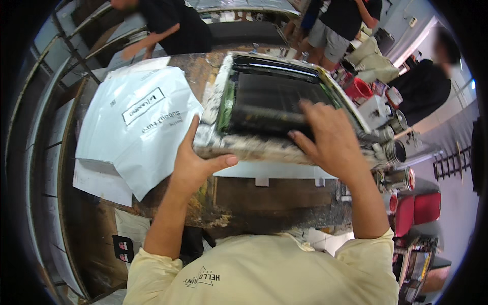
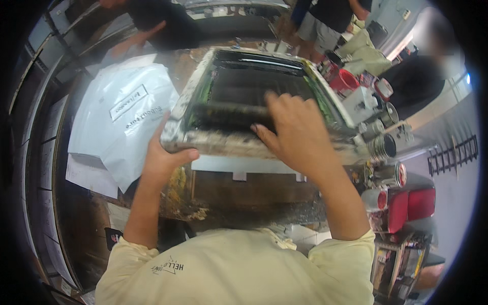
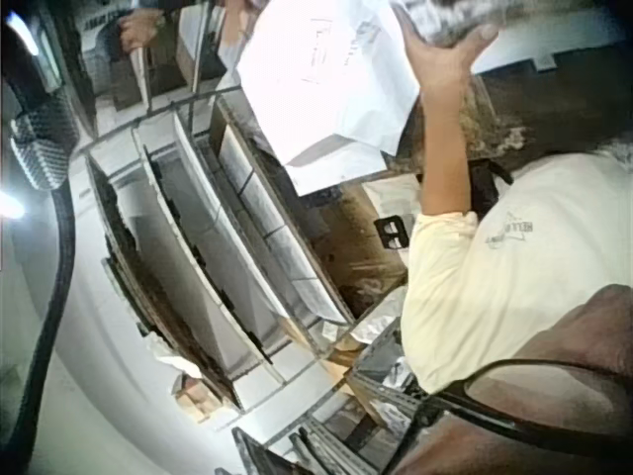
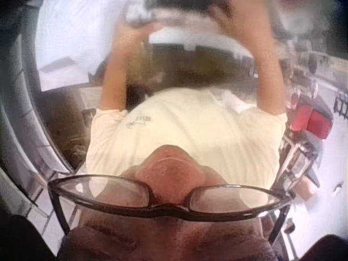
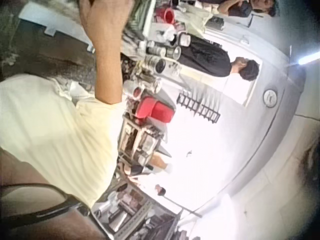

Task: The person performs screen printing on white plastic mailing bags by placing a bag on the printing surface, lowering the screen, applying ink with a squeegee, and lifting the screen to reveal the printed logo.

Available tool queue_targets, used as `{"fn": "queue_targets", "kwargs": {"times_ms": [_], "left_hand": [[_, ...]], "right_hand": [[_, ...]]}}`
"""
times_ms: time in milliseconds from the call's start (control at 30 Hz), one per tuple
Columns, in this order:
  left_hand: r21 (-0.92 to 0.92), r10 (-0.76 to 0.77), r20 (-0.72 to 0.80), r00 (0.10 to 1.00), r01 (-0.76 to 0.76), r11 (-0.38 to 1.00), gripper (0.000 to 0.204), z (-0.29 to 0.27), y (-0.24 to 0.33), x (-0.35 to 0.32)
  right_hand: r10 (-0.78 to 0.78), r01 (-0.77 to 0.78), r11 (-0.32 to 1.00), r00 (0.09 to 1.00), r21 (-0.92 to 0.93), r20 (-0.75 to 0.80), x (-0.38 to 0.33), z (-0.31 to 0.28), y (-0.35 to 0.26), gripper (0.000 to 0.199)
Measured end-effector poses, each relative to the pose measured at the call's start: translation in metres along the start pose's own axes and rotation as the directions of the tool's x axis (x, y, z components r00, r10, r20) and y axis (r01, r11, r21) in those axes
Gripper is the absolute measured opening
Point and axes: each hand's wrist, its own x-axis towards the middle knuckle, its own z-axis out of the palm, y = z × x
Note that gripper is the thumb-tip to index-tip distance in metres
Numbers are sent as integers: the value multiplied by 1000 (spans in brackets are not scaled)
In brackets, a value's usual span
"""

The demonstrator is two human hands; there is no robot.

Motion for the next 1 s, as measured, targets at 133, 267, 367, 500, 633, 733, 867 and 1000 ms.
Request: {"fn": "queue_targets", "kwargs": {"times_ms": [133, 267, 367, 500, 633, 733, 867, 1000], "left_hand": [[320, -80, -51, 995, 92, 943, 103, 4, -84, -38], [727, 141, -43, 989, -65, 683, 105, 1, -128, -51], [783, 149, -22, 989, -75, 617, 108, -3, -138, -52], [759, 99, -14, 995, -54, 649, 108, -2, -133, -47], [764, 55, -43, 998, -3, 646, 113, -2, -132, -55], [754, -8, -59, 998, 50, 655, 119, -2, -134, -55], [736, 11, -55, 998, 33, 676, 122, -4, -133, -57], [710, 14, -75, 997, 43, 703, 124, -2, -133, -57]], "right_hand": [[87, -172, 977, 860, 125, 503, -49, 41, 20, 40], [133, -266, 944, 850, 197, 509, -106, 86, 7, 34], [144, -223, 965, 889, 136, 434, -123, 105, -16, 42], [28, -84, 982, 949, 167, 315, -133, 135, -9, 57], [39, -69, 991, 970, 118, 240, -83, 171, 32, 52], [56, -72, 995, 979, 73, 194, -35, 203, 73, 44], [44, -48, 999, 989, 24, 143, 24, 243, 138, 35], [8, -11, 1000, 987, 18, 160, 75, 259, 184, 34]]}}
